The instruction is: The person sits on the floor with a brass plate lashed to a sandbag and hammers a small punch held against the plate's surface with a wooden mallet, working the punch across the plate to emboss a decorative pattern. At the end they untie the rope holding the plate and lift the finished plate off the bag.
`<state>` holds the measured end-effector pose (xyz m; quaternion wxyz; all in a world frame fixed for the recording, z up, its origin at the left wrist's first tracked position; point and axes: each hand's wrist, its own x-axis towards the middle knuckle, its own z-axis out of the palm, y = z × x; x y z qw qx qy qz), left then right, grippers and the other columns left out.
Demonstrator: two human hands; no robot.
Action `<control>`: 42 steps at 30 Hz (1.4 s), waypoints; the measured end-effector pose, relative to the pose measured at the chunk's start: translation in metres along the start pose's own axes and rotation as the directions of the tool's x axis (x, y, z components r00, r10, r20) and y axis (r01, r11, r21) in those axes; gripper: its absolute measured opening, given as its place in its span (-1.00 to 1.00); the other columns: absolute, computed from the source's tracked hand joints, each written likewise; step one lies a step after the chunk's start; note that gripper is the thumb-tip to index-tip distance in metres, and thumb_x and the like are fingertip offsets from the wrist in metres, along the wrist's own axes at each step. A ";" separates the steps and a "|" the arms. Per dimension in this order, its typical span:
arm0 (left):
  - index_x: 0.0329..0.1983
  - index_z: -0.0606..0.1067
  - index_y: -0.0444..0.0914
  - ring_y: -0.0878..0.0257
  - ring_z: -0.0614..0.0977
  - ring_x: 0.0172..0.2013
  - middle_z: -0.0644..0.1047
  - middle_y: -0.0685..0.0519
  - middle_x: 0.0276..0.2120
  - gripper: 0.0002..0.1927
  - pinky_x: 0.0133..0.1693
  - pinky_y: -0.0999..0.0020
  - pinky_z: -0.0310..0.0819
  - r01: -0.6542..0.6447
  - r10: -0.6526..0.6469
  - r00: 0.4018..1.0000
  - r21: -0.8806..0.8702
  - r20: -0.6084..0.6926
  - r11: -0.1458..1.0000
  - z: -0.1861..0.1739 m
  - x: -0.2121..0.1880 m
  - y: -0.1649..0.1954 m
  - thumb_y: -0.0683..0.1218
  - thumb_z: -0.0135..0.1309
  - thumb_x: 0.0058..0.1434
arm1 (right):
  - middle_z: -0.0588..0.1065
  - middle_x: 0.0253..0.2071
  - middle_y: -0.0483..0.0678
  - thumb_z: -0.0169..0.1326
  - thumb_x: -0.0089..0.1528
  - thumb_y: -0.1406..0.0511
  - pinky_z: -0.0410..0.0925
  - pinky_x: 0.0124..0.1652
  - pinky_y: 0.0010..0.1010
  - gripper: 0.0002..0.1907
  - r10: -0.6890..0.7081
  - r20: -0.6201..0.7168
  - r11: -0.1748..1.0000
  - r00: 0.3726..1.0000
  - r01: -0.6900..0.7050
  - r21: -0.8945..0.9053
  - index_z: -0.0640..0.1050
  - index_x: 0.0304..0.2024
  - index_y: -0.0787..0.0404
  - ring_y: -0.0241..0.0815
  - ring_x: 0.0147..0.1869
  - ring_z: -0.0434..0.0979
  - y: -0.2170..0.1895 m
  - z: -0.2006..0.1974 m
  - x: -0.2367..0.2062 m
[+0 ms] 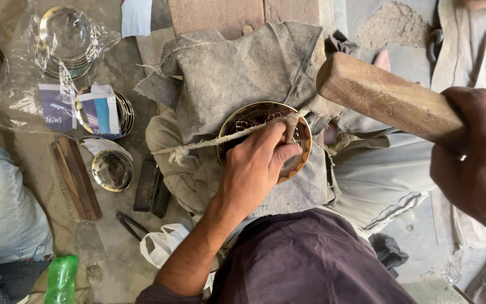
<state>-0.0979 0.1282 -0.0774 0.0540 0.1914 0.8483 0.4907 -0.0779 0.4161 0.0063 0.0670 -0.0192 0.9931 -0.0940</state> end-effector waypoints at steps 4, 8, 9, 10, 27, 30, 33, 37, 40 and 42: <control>0.14 0.41 -0.35 0.09 0.71 -0.18 0.60 -0.09 -0.15 -0.61 -0.23 0.28 0.66 -0.046 0.046 0.998 0.029 0.033 0.999 0.002 0.002 -0.003 -0.04 0.15 0.36 | 0.49 -0.27 0.36 0.13 0.21 0.58 0.53 -0.32 -0.25 -0.52 -0.098 -0.091 0.986 0.991 0.109 0.124 0.35 0.16 0.62 0.10 -0.29 0.61 0.008 0.011 0.003; 0.14 0.41 -0.34 0.08 0.70 -0.18 0.60 -0.10 -0.17 -0.60 -0.24 0.25 0.64 -0.006 0.006 0.997 0.005 0.072 1.000 0.001 0.003 -0.002 -0.05 0.17 0.34 | 0.48 -0.42 0.26 0.18 0.26 0.48 0.50 -0.41 -0.19 -0.57 0.019 -0.015 0.968 1.000 -0.015 0.251 0.33 0.09 0.57 0.03 -0.43 0.58 0.013 0.018 0.001; 0.11 0.42 -0.33 0.09 0.70 -0.21 0.61 -0.09 -0.19 -0.61 -0.25 0.24 0.63 0.008 -0.009 0.995 0.007 0.098 1.000 0.000 0.003 -0.002 -0.05 0.19 0.33 | 0.50 -0.38 0.23 0.16 0.25 0.49 0.51 -0.39 -0.22 -0.59 -0.059 -0.038 0.990 0.998 0.063 0.125 0.36 0.11 0.49 0.00 -0.42 0.58 0.014 0.020 -0.001; 0.09 0.43 -0.32 0.09 0.70 -0.23 0.61 -0.09 -0.22 -0.62 -0.26 0.23 0.62 0.023 -0.024 0.992 0.010 0.121 1.000 -0.001 0.003 -0.002 -0.05 0.20 0.31 | 0.51 -0.34 0.20 0.13 0.24 0.50 0.51 -0.37 -0.23 -0.59 -0.143 -0.050 0.990 0.989 0.142 -0.005 0.40 0.14 0.40 -0.02 -0.41 0.58 0.015 0.022 -0.002; 0.20 0.49 -0.14 0.23 0.72 -0.42 0.63 -0.01 -0.28 -0.65 -0.55 0.48 0.63 -0.267 0.235 0.796 -0.025 0.558 0.963 -0.001 0.032 -0.018 -0.29 0.02 0.39 | 0.51 -0.26 0.09 0.17 0.16 0.47 0.45 -0.20 -0.27 -0.65 0.442 -0.155 0.801 0.883 -0.311 0.512 0.43 -0.02 0.41 -0.06 -0.23 0.55 -0.016 0.083 -0.091; 0.20 0.50 -0.11 0.24 0.73 -0.34 0.62 0.04 -0.32 -0.62 -0.43 0.50 0.67 -0.359 0.327 0.742 -0.065 0.585 0.931 0.000 0.036 -0.020 -0.27 0.04 0.34 | 0.52 -0.31 0.14 0.21 0.15 0.49 0.41 -0.29 -0.22 -0.74 0.371 -0.254 0.913 0.893 -0.300 0.278 0.49 -0.12 0.41 -0.01 -0.32 0.53 -0.023 0.102 -0.109; 0.17 0.52 -0.09 0.24 0.73 -0.38 0.61 0.05 -0.36 -0.62 -0.44 0.47 0.67 -0.365 0.315 0.709 -0.054 0.631 0.929 -0.003 0.037 -0.021 -0.25 0.07 0.31 | 0.51 -0.27 0.08 0.21 0.21 0.43 0.38 -0.38 -0.32 -0.75 0.519 -0.240 0.773 0.820 -0.330 0.542 0.46 -0.10 0.36 -0.08 -0.33 0.51 -0.025 0.124 -0.126; 0.17 0.51 -0.11 0.24 0.74 -0.33 0.61 0.06 -0.34 -0.61 -0.40 0.48 0.69 -0.365 0.324 0.731 -0.056 0.601 0.929 -0.006 0.033 -0.021 -0.27 0.06 0.30 | 0.53 -0.27 0.08 0.23 0.25 0.41 0.40 -0.36 -0.28 -0.73 0.451 -0.199 0.770 0.870 -0.267 0.580 0.47 -0.06 0.36 -0.09 -0.38 0.53 -0.013 0.138 -0.133; 0.19 0.49 -0.14 0.23 0.75 -0.31 0.60 0.03 -0.34 -0.61 -0.41 0.51 0.69 -0.351 0.310 0.763 -0.039 0.567 0.936 -0.006 0.029 -0.022 -0.30 0.02 0.33 | 0.55 -0.19 0.11 0.24 0.36 0.42 0.46 -0.24 -0.31 -0.72 0.311 -0.231 0.907 0.922 -0.215 0.364 0.42 0.02 0.38 -0.09 -0.24 0.59 -0.007 0.130 -0.123; 0.20 0.48 -0.17 0.22 0.76 -0.31 0.61 0.03 -0.33 -0.62 -0.40 0.50 0.69 -0.309 0.277 0.790 -0.034 0.548 0.950 -0.010 0.025 -0.023 -0.30 0.01 0.35 | 0.55 -0.15 0.12 0.24 0.34 0.42 0.49 -0.13 -0.29 -0.64 0.276 -0.212 0.925 0.937 -0.200 0.323 0.37 0.07 0.39 -0.06 -0.13 0.62 -0.010 0.116 -0.110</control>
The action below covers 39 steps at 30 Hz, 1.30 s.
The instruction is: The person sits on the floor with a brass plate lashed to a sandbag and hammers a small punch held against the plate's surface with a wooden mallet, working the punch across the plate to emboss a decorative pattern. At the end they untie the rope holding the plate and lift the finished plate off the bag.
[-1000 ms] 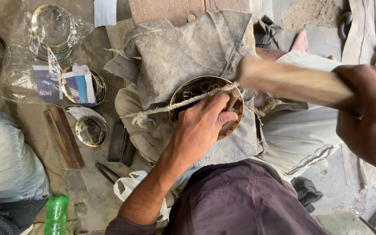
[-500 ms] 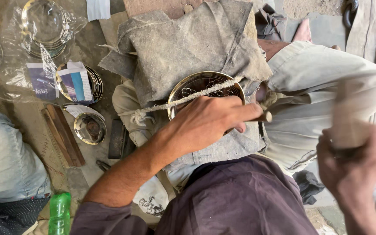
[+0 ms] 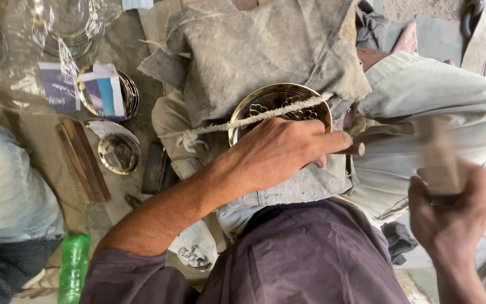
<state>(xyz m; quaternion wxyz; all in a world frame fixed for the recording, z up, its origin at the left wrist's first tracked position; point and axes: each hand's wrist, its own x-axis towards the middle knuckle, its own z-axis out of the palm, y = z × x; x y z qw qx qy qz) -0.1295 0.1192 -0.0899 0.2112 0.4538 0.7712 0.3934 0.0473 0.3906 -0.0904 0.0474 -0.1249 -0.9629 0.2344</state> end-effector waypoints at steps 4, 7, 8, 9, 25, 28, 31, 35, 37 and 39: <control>0.20 0.46 -0.21 0.17 0.76 -0.27 0.59 0.00 -0.36 -0.65 -0.42 0.49 0.70 0.075 -0.077 0.996 -0.038 -0.055 0.997 0.000 -0.006 -0.002 -0.28 0.01 0.36 | 0.57 -0.18 0.15 0.24 0.19 0.46 0.51 -0.12 -0.22 -0.59 -0.037 0.069 0.997 0.997 0.042 -0.071 0.41 0.05 0.38 0.01 -0.13 0.63 -0.032 -0.012 0.034; 0.15 0.44 -0.24 0.14 0.77 -0.23 0.58 0.00 -0.35 -0.72 -0.42 0.47 0.71 0.128 -0.136 0.984 -0.077 -0.112 0.989 0.005 -0.012 -0.003 -0.25 0.01 0.39 | 0.57 -0.18 0.08 0.23 0.18 0.46 0.50 -0.12 -0.27 -0.60 0.051 0.118 0.988 0.992 -0.068 0.142 0.40 0.02 0.40 -0.08 -0.14 0.62 -0.046 -0.017 0.056; 0.13 0.43 -0.26 0.14 0.77 -0.21 0.58 0.01 -0.34 -0.75 -0.42 0.46 0.71 0.143 -0.156 0.979 -0.103 -0.129 0.984 0.008 -0.014 -0.002 -0.24 0.02 0.41 | 0.56 -0.17 0.02 0.22 0.18 0.45 0.49 -0.10 -0.31 -0.58 0.152 0.166 0.916 0.974 -0.202 0.347 0.36 0.02 0.40 -0.13 -0.14 0.60 -0.047 -0.017 0.061; 0.14 0.42 -0.27 0.12 0.77 -0.20 0.58 0.00 -0.34 -0.74 -0.41 0.47 0.72 0.141 -0.153 0.977 -0.086 -0.148 0.986 0.011 -0.016 -0.003 -0.24 0.02 0.39 | 0.57 -0.19 0.08 0.21 0.18 0.49 0.50 -0.11 -0.27 -0.61 -0.008 0.149 0.986 0.989 -0.017 0.165 0.42 0.03 0.44 -0.09 -0.17 0.61 -0.045 -0.017 0.069; 0.05 0.40 -0.35 0.15 0.67 -0.38 0.56 -0.10 -0.31 -0.73 -0.47 0.30 0.58 0.396 -0.494 0.595 -0.303 -0.634 0.867 0.032 -0.035 0.029 -0.14 0.13 0.39 | 0.55 -0.31 0.25 0.07 0.06 0.63 0.52 -0.34 -0.24 -0.56 -0.521 0.464 0.698 0.717 0.670 -0.253 0.52 0.02 0.52 0.03 -0.37 0.59 -0.073 -0.038 0.177; -0.02 0.37 -0.34 0.08 0.65 -0.31 0.55 -0.10 -0.28 -0.76 -0.34 0.21 0.57 0.389 -0.470 0.473 -0.302 -0.745 0.870 0.039 -0.038 0.035 -0.12 0.13 0.42 | 0.56 -0.32 0.20 0.08 0.11 0.61 0.52 -0.29 -0.21 -0.60 -0.616 0.499 0.587 0.610 0.777 -0.226 0.52 0.03 0.48 -0.01 -0.34 0.60 -0.103 -0.036 0.193; -0.12 0.35 -0.31 0.07 0.64 -0.33 0.52 -0.08 -0.31 -0.77 -0.33 0.18 0.55 0.421 -0.513 0.385 -0.349 -0.767 0.837 0.047 -0.037 0.037 -0.10 0.15 0.42 | 0.55 -0.38 0.16 0.09 0.11 0.60 0.50 -0.31 -0.23 -0.60 -0.603 0.570 0.525 0.558 0.816 -0.244 0.54 0.02 0.42 -0.04 -0.37 0.60 -0.134 -0.037 0.205; -0.19 0.33 -0.31 0.07 0.61 -0.39 0.48 -0.06 -0.38 -0.75 -0.36 0.16 0.51 0.438 -0.565 0.285 -0.419 -0.774 0.795 0.055 -0.038 0.040 -0.10 0.17 0.42 | 0.53 -0.46 0.12 0.09 0.08 0.61 0.46 -0.39 -0.27 -0.58 -0.533 0.660 0.486 0.529 0.830 -0.273 0.57 0.00 0.36 -0.09 -0.42 0.59 -0.159 -0.036 0.216; -0.19 0.32 -0.31 0.07 0.62 -0.38 0.49 -0.06 -0.36 -0.73 -0.36 0.16 0.51 0.454 -0.570 0.257 -0.423 -0.780 0.784 0.057 -0.038 0.042 -0.10 0.17 0.41 | 0.52 -0.43 0.14 0.05 0.06 0.65 0.44 -0.42 -0.28 -0.55 -0.547 0.655 0.533 0.521 0.821 -0.207 0.55 0.01 0.39 -0.06 -0.39 0.59 -0.161 -0.031 0.219; -0.19 0.31 -0.31 0.06 0.62 -0.38 0.49 -0.06 -0.36 -0.72 -0.37 0.16 0.51 0.463 -0.579 0.243 -0.431 -0.779 0.774 0.058 -0.038 0.042 -0.10 0.18 0.41 | 0.52 -0.37 0.18 -0.02 0.04 0.70 0.42 -0.43 -0.29 -0.52 -0.580 0.627 0.597 0.520 0.795 -0.107 0.51 0.03 0.45 -0.02 -0.34 0.60 -0.158 -0.026 0.221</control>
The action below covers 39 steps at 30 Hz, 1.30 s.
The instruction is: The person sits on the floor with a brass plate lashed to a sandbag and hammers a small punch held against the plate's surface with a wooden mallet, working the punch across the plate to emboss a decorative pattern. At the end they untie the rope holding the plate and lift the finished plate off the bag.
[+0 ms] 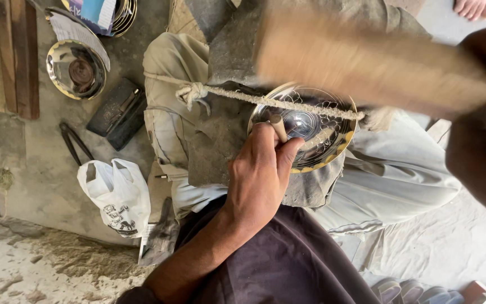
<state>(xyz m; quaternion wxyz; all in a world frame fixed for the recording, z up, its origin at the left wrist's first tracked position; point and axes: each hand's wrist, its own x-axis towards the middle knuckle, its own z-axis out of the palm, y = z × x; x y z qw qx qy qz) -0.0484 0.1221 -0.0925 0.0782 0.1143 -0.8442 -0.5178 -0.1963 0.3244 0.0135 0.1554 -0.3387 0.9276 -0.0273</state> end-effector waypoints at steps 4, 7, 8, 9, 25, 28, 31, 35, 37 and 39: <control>-0.14 0.31 -0.33 0.08 0.64 -0.38 0.50 -0.06 -0.35 -0.71 -0.41 0.19 0.53 0.031 -0.031 0.999 -0.013 0.011 0.999 0.000 0.002 -0.001 -0.10 0.17 0.40 | 0.53 -0.32 0.21 -0.01 0.07 0.68 0.41 -0.41 -0.28 -0.55 -0.049 -0.029 0.998 0.998 0.050 0.041 0.49 0.03 0.47 0.00 -0.32 0.60 0.008 0.002 0.000; -0.16 0.31 -0.32 0.09 0.64 -0.40 0.49 -0.05 -0.36 -0.71 -0.41 0.19 0.53 0.009 -0.009 1.000 0.002 0.002 1.000 0.000 0.003 -0.001 -0.10 0.18 0.40 | 0.53 -0.32 0.21 0.02 0.07 0.67 0.42 -0.39 -0.27 -0.54 -0.058 -0.045 0.998 0.997 0.058 -0.005 0.49 0.04 0.45 0.01 -0.33 0.60 0.008 -0.002 0.002; -0.18 0.31 -0.31 0.09 0.63 -0.41 0.48 -0.06 -0.37 -0.71 -0.41 0.18 0.52 -0.002 0.002 1.000 0.015 -0.004 1.000 0.000 0.002 -0.001 -0.10 0.19 0.40 | 0.53 -0.32 0.22 0.03 0.06 0.66 0.43 -0.38 -0.26 -0.53 -0.060 -0.053 0.998 0.997 0.059 -0.013 0.49 0.05 0.45 0.01 -0.33 0.60 0.007 -0.004 0.002; -0.18 0.30 -0.31 0.09 0.63 -0.41 0.48 -0.05 -0.37 -0.71 -0.42 0.18 0.52 0.001 -0.001 1.000 0.020 -0.001 1.000 0.001 0.002 0.000 -0.11 0.19 0.40 | 0.53 -0.31 0.22 0.04 0.06 0.66 0.44 -0.38 -0.26 -0.53 -0.061 -0.063 0.998 0.996 0.061 -0.015 0.49 0.05 0.44 0.01 -0.33 0.60 0.005 -0.006 0.004; -0.18 0.34 -0.31 0.08 0.63 -0.36 0.49 -0.06 -0.35 -0.75 -0.37 0.18 0.55 -0.063 0.060 0.996 0.034 0.071 0.997 -0.003 0.010 0.000 -0.07 0.13 0.43 | 0.55 -0.37 0.19 0.21 -0.01 0.60 0.50 -0.32 -0.23 -0.54 0.043 -0.037 0.973 0.998 -0.050 -0.225 0.59 -0.02 0.41 0.00 -0.38 0.59 -0.020 -0.027 0.010; -0.15 0.36 -0.31 0.08 0.65 -0.31 0.51 -0.06 -0.32 -0.76 -0.34 0.20 0.58 -0.093 0.089 0.991 0.036 0.103 0.995 -0.007 0.012 -0.003 -0.06 0.11 0.44 | 0.56 -0.40 0.17 0.21 0.06 0.57 0.49 -0.33 -0.23 -0.61 0.081 -0.015 0.970 0.997 -0.082 -0.227 0.61 -0.03 0.40 -0.02 -0.39 0.59 -0.011 -0.021 0.003; -0.15 0.39 -0.33 0.16 0.65 -0.34 0.54 -0.05 -0.32 -0.75 -0.39 0.30 0.61 -0.071 0.059 0.983 0.058 0.176 0.996 -0.006 0.014 -0.002 -0.04 0.11 0.42 | 0.56 -0.43 0.14 0.21 0.17 0.51 0.48 -0.34 -0.22 -0.70 0.121 0.020 0.965 0.993 -0.112 -0.238 0.62 -0.02 0.37 -0.05 -0.42 0.58 -0.005 -0.016 -0.013; -0.12 0.43 -0.32 0.25 0.64 -0.32 0.55 -0.03 -0.24 -0.78 -0.37 0.42 0.65 -0.208 0.208 0.978 -0.001 0.011 0.978 -0.016 0.020 0.003 -0.04 0.08 0.48 | 0.59 -0.31 0.21 0.14 0.27 0.51 0.51 -0.31 -0.28 -0.67 0.171 -0.066 0.984 0.983 -0.175 -0.047 0.57 0.10 0.40 -0.07 -0.33 0.62 -0.012 -0.012 -0.030; -0.12 0.43 -0.31 0.28 0.67 -0.32 0.56 -0.01 -0.23 -0.79 -0.34 0.45 0.70 -0.173 0.168 0.982 -0.050 -0.082 0.984 -0.040 0.023 -0.003 -0.06 0.08 0.53 | 0.61 -0.29 0.22 0.21 0.20 0.42 0.50 -0.38 -0.28 -0.64 0.264 -0.091 0.963 0.960 -0.256 0.088 0.57 0.06 0.39 -0.05 -0.36 0.63 -0.027 -0.003 -0.035; -0.11 0.44 -0.32 0.30 0.66 -0.37 0.56 0.00 -0.24 -0.81 -0.39 0.46 0.68 -0.091 0.091 0.993 0.003 -0.080 0.996 -0.065 0.021 -0.010 -0.07 0.08 0.52 | 0.62 -0.35 0.19 0.34 0.12 0.30 0.48 -0.44 -0.29 -0.57 0.388 -0.035 0.898 0.921 -0.369 0.240 0.57 -0.02 0.38 -0.09 -0.42 0.62 -0.045 0.013 -0.034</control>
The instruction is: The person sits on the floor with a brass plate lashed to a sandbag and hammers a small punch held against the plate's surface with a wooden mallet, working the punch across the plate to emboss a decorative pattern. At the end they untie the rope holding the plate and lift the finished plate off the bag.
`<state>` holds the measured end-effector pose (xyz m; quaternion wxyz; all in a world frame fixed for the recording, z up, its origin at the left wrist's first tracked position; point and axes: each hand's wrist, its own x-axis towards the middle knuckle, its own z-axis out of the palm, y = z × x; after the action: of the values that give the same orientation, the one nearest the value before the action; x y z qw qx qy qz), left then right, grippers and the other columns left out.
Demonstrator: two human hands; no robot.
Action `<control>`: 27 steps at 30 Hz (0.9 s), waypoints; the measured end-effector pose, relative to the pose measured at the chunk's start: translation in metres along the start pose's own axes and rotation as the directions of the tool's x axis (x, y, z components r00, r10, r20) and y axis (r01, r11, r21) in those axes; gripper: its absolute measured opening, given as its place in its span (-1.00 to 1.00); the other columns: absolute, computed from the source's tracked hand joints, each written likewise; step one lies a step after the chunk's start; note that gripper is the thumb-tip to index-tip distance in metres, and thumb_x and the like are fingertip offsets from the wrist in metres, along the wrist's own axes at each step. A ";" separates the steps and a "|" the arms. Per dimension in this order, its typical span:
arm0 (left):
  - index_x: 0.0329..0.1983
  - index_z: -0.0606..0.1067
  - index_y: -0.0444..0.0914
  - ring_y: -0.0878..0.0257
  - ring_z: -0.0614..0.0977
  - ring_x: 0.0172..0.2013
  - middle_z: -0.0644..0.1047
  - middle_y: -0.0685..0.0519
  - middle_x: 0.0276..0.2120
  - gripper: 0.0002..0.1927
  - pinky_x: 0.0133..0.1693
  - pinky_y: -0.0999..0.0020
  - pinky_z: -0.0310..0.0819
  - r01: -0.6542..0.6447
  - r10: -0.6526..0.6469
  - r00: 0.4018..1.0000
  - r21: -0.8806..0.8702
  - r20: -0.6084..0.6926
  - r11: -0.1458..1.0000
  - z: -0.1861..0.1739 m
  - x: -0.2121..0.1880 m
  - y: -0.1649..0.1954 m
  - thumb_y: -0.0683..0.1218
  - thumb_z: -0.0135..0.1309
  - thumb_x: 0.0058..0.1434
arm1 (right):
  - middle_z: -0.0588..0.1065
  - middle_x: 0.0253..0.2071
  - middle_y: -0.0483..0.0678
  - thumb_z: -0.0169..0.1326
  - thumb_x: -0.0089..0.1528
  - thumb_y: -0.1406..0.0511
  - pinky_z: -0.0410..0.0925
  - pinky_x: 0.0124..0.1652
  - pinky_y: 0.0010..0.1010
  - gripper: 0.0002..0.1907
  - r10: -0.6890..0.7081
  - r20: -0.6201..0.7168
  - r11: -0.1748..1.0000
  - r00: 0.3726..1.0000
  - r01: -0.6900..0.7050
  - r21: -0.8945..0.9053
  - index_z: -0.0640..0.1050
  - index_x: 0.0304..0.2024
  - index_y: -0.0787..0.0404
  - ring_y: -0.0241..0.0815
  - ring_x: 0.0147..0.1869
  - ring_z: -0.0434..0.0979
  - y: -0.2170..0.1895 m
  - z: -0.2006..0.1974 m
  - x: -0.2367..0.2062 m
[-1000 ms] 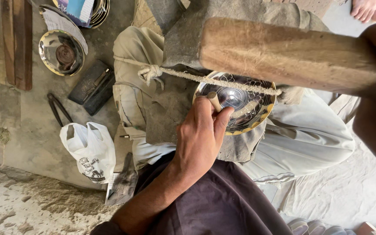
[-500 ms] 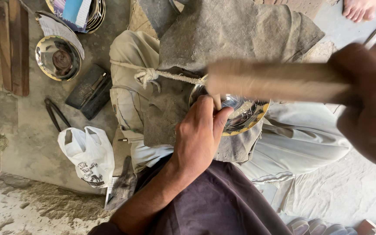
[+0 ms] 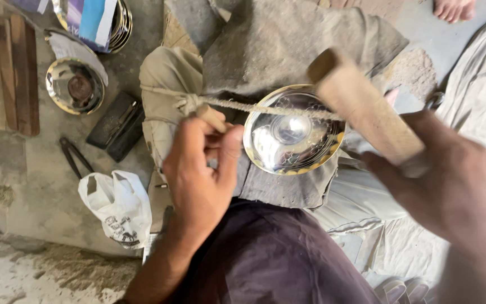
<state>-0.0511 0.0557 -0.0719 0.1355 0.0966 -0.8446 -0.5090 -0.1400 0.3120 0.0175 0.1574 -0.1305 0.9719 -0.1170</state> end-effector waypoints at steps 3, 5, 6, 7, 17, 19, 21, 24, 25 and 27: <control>-0.12 0.47 -0.31 0.34 0.64 -0.47 0.58 0.02 -0.32 -0.82 -0.50 0.48 0.61 0.153 -0.167 0.975 0.103 0.149 0.983 -0.017 -0.008 -0.010 -0.08 0.12 0.43 | 0.62 -0.43 0.11 0.41 0.12 0.28 0.42 -0.54 -0.34 -0.51 0.178 0.078 0.939 0.981 -0.193 0.285 0.51 -0.02 0.39 -0.17 -0.54 0.58 -0.013 0.043 -0.001; -0.13 0.47 -0.27 0.41 0.67 -0.46 0.62 0.11 -0.36 -0.82 -0.48 0.52 0.64 0.263 -0.248 0.916 -0.006 0.314 0.965 -0.011 -0.010 -0.014 -0.06 0.14 0.39 | 0.62 -0.40 0.09 0.31 0.19 0.39 0.35 -0.68 -0.36 -0.56 0.241 0.083 0.796 0.967 -0.247 0.553 0.47 0.07 0.38 -0.15 -0.67 0.50 -0.016 0.063 -0.004; -0.14 0.47 -0.28 0.39 0.64 -0.47 0.60 0.09 -0.38 -0.82 -0.48 0.48 0.58 0.196 -0.196 0.948 0.027 0.252 0.980 -0.009 -0.009 -0.016 -0.07 0.16 0.38 | 0.61 -0.37 0.08 0.29 0.19 0.42 0.37 -0.63 -0.38 -0.59 0.222 0.061 0.757 0.973 -0.211 0.618 0.47 0.04 0.39 -0.19 -0.60 0.52 -0.016 0.068 -0.005; -0.14 0.46 -0.29 0.38 0.62 -0.49 0.58 0.06 -0.39 -0.81 -0.49 0.44 0.51 0.132 -0.142 0.970 0.064 0.197 0.989 -0.007 -0.008 -0.018 -0.09 0.18 0.37 | 0.60 -0.34 0.07 0.27 0.18 0.45 0.39 -0.58 -0.41 -0.62 0.208 0.041 0.714 0.977 -0.180 0.677 0.47 0.02 0.41 -0.23 -0.54 0.54 -0.017 0.071 -0.007; -0.05 0.46 -0.33 0.35 0.59 -0.46 0.58 0.03 -0.34 -0.79 -0.45 0.39 0.45 -0.081 0.062 0.989 0.140 0.137 0.987 -0.012 0.017 -0.011 -0.11 0.20 0.41 | 0.63 -0.09 0.06 0.17 0.13 0.51 0.52 -0.35 -0.42 -0.63 0.222 -0.014 0.625 0.975 -0.131 0.769 0.45 -0.01 0.43 -0.27 -0.35 0.63 -0.019 0.059 -0.020; 0.06 0.47 -0.33 0.33 0.63 -0.38 0.56 -0.01 -0.27 -0.76 -0.41 0.46 0.54 -0.097 0.089 0.994 0.128 0.068 0.987 -0.013 0.010 -0.004 -0.10 0.16 0.45 | 0.63 -0.11 0.08 0.23 0.15 0.50 0.51 -0.31 -0.33 -0.64 0.258 0.014 0.681 0.966 -0.192 0.707 0.47 -0.02 0.45 -0.21 -0.36 0.60 -0.009 0.062 -0.023; 0.13 0.46 -0.33 0.32 0.67 -0.31 0.56 -0.02 -0.22 -0.74 -0.35 0.51 0.63 -0.083 0.080 0.996 0.071 0.039 0.994 -0.008 0.002 0.002 -0.09 0.13 0.50 | 0.63 -0.14 0.09 0.26 0.20 0.48 0.54 -0.20 -0.30 -0.66 0.236 0.019 0.700 0.971 -0.184 0.690 0.48 0.00 0.44 -0.18 -0.28 0.63 0.006 0.064 -0.028; 0.17 0.42 -0.33 0.30 0.71 -0.22 0.58 0.00 -0.18 -0.71 -0.27 0.53 0.72 -0.045 0.052 0.996 -0.090 0.076 0.995 0.012 -0.002 0.006 -0.05 0.08 0.54 | 0.61 -0.18 0.09 0.26 0.24 0.44 0.59 -0.03 -0.31 -0.61 0.162 -0.010 0.689 0.987 -0.105 0.717 0.45 0.06 0.42 -0.18 -0.10 0.69 0.026 0.069 -0.033; 0.18 0.40 -0.35 0.26 0.70 -0.19 0.57 -0.03 -0.15 -0.68 -0.25 0.51 0.72 -0.043 0.060 0.992 -0.155 0.107 0.987 0.022 -0.004 0.008 -0.04 0.07 0.52 | 0.61 -0.16 0.09 0.28 0.22 0.43 0.58 -0.03 -0.30 -0.55 0.179 -0.012 0.698 0.984 -0.118 0.707 0.43 0.10 0.42 -0.17 -0.10 0.68 0.031 0.068 -0.036; 0.18 0.37 -0.37 0.21 0.70 -0.17 0.57 -0.06 -0.16 -0.64 -0.24 0.43 0.69 -0.033 0.062 0.987 -0.192 0.149 0.981 0.038 -0.007 0.010 -0.02 0.05 0.50 | 0.59 -0.14 0.13 0.29 0.17 0.44 0.56 -0.06 -0.26 -0.49 0.190 -0.025 0.758 0.981 -0.131 0.639 0.40 0.11 0.44 -0.11 -0.09 0.66 0.041 0.066 -0.042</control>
<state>-0.0574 0.0938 -0.0807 0.0905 0.0235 -0.8025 -0.5892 -0.0880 0.3503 -0.0428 0.1586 0.0194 0.8887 -0.4296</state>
